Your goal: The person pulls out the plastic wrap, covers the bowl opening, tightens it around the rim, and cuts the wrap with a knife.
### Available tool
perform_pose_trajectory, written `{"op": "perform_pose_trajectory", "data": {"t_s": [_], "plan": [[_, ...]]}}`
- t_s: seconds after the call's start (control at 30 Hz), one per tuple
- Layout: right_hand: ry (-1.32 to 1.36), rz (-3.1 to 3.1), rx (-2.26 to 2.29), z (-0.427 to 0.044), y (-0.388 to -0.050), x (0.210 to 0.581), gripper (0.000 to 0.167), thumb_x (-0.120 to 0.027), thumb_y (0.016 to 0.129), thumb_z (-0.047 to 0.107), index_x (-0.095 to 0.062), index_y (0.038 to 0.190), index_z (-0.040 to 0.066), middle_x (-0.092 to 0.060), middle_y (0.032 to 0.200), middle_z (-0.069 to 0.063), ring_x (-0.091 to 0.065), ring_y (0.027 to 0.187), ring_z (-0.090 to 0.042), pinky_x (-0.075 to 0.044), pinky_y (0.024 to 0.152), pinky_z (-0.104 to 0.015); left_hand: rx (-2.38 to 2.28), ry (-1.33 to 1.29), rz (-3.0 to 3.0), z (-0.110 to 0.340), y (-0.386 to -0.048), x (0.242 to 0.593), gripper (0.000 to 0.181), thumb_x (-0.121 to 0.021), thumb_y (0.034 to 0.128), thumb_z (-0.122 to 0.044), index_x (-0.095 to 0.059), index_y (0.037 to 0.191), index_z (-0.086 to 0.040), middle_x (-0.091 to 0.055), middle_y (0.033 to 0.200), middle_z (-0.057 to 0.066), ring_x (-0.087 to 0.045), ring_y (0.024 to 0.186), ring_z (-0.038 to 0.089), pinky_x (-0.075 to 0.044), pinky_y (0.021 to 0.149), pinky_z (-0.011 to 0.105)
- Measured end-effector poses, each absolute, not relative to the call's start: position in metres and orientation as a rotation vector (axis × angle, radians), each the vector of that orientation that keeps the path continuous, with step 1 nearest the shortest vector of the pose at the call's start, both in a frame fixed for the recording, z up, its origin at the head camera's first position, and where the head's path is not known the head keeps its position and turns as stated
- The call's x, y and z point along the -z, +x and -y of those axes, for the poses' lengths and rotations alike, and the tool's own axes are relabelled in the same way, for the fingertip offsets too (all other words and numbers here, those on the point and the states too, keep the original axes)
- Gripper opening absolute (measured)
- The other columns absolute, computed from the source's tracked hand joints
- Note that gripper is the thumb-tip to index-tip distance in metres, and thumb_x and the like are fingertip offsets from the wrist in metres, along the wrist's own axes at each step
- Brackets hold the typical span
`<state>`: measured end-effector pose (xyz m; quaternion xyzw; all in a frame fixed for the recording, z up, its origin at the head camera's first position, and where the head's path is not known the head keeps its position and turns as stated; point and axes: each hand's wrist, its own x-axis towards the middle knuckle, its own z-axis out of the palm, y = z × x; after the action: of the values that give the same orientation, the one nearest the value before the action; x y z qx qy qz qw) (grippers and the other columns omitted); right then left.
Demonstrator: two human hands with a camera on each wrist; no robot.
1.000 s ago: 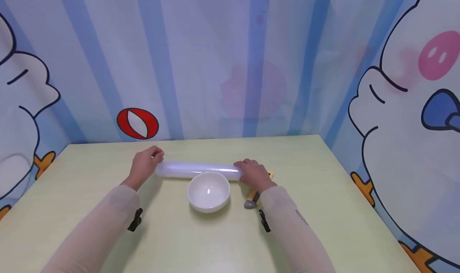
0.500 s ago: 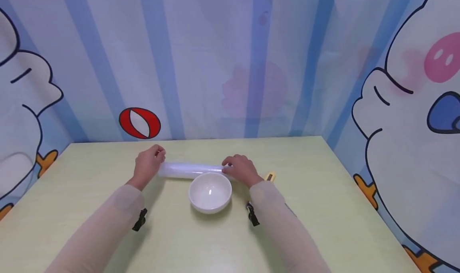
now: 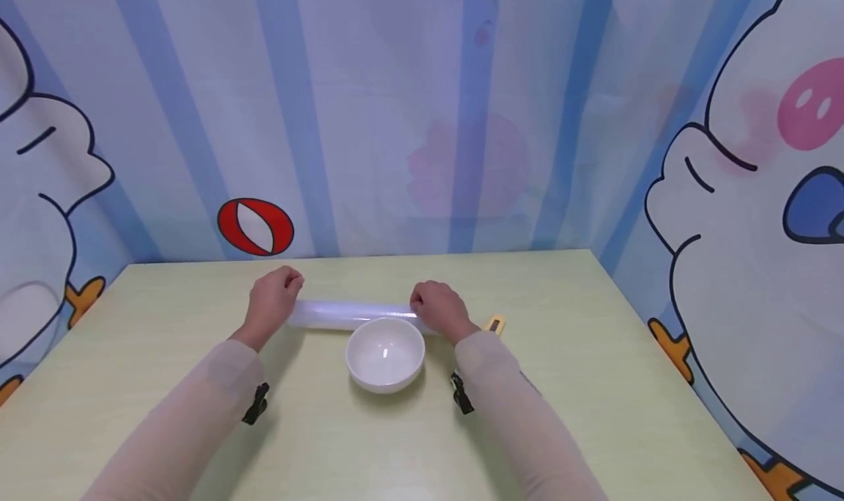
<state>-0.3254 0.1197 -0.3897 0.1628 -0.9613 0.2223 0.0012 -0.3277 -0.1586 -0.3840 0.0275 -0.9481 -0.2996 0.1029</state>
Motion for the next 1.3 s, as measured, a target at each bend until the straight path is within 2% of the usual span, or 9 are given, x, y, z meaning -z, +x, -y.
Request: {"op": "perform_pose_trajectory", "data": {"t_s": [0.2, 0.37, 0.47, 0.6, 0.73, 0.8, 0.87, 1.03, 1.3], "plan": [[0.45, 3.043, -0.629, -0.116, -0.326, 0.386, 0.012, -0.054, 0.092, 0.016, -0.064, 0.096, 0.011, -0.065, 0.094, -0.003, -0.059, 0.086, -0.017, -0.049, 0.078, -0.035, 0.996, 0.142, 2.781, 0.158, -0.328, 0.382, 0.022, -0.047, 0.0955, -0.02, -0.059, 0.106, -0.005, -0.063, 0.104, 0.014, -0.054, 0.094, 0.027, -0.047, 0.087, 0.04], [0.452, 3.048, -0.626, -0.115, -0.326, 0.382, 0.01, -0.052, 0.093, 0.015, -0.061, 0.096, 0.011, -0.063, 0.09, -0.002, -0.055, 0.078, -0.016, -0.048, 0.073, -0.033, 1.406, 0.207, 2.719, 0.156, -0.33, 0.383, 0.022, -0.04, 0.0981, -0.02, -0.052, 0.109, -0.004, -0.063, 0.107, 0.015, -0.061, 0.087, 0.023, -0.052, 0.083, 0.032], [0.451, 3.049, -0.658, -0.114, -0.327, 0.382, 0.01, -0.05, 0.094, 0.014, -0.059, 0.096, 0.011, -0.062, 0.088, -0.002, -0.053, 0.076, -0.016, -0.047, 0.072, -0.033, 1.512, 0.201, 2.703, 0.158, -0.331, 0.383, 0.024, -0.04, 0.0983, -0.022, -0.05, 0.112, -0.005, -0.063, 0.106, 0.014, -0.063, 0.088, 0.021, -0.052, 0.085, 0.03], [0.45, 3.045, -0.71, -0.113, -0.329, 0.382, 0.01, -0.05, 0.094, 0.015, -0.058, 0.097, 0.011, -0.061, 0.088, -0.002, -0.053, 0.078, -0.016, -0.047, 0.074, -0.032, 1.346, 0.05, 2.83, 0.161, -0.331, 0.381, 0.037, -0.05, 0.094, -0.027, -0.047, 0.125, -0.008, -0.061, 0.105, 0.012, -0.058, 0.093, 0.022, -0.05, 0.086, 0.033], [0.465, 3.026, -0.785, -0.113, -0.332, 0.383, 0.01, -0.05, 0.094, 0.014, -0.058, 0.097, 0.009, -0.061, 0.089, -0.004, -0.054, 0.08, -0.016, -0.047, 0.075, -0.032, 0.959, -0.19, 2.997, 0.161, -0.331, 0.377, 0.053, -0.062, 0.0866, -0.028, -0.045, 0.134, -0.011, -0.059, 0.099, 0.01, -0.053, 0.089, 0.022, -0.05, 0.079, 0.033], [0.476, 3.015, -0.817, -0.113, -0.333, 0.384, 0.01, -0.05, 0.094, 0.014, -0.058, 0.097, 0.008, -0.061, 0.09, -0.004, -0.055, 0.08, -0.016, -0.047, 0.075, -0.032, 0.773, -0.281, 3.046, 0.159, -0.33, 0.375, 0.051, -0.064, 0.0853, -0.027, -0.05, 0.131, -0.011, -0.059, 0.098, 0.01, -0.053, 0.088, 0.022, -0.05, 0.077, 0.034], [0.491, 3.008, -0.841, -0.114, -0.334, 0.384, 0.011, -0.05, 0.094, 0.013, -0.058, 0.099, 0.007, -0.061, 0.09, -0.005, -0.054, 0.081, -0.017, -0.047, 0.075, -0.032, 0.618, -0.325, 3.07, 0.156, -0.33, 0.374, 0.04, -0.065, 0.0852, -0.027, -0.059, 0.122, -0.013, -0.058, 0.098, 0.009, -0.053, 0.089, 0.022, -0.05, 0.077, 0.034], [0.567, 2.993, -0.844, -0.119, -0.334, 0.386, 0.017, -0.052, 0.093, 0.015, -0.06, 0.103, 0.004, -0.061, 0.096, -0.008, -0.055, 0.087, -0.019, -0.048, 0.079, -0.034, 0.448, -0.294, 3.07, 0.151, -0.328, 0.372, 0.018, -0.063, 0.0867, -0.029, -0.07, 0.099, -0.018, -0.059, 0.097, 0.007, -0.052, 0.092, 0.022, -0.049, 0.076, 0.037], [0.641, 3.048, -0.747, -0.14, -0.328, 0.396, 0.025, -0.061, 0.088, 0.031, -0.063, 0.1, 0.01, -0.06, 0.098, -0.004, -0.052, 0.094, -0.019, -0.046, 0.084, -0.037, 0.305, -0.257, 2.996, 0.146, -0.324, 0.37, 0.02, -0.063, 0.0865, -0.031, -0.07, 0.102, -0.019, -0.062, 0.096, 0.007, -0.048, 0.094, 0.026, -0.044, 0.078, 0.04]]}}
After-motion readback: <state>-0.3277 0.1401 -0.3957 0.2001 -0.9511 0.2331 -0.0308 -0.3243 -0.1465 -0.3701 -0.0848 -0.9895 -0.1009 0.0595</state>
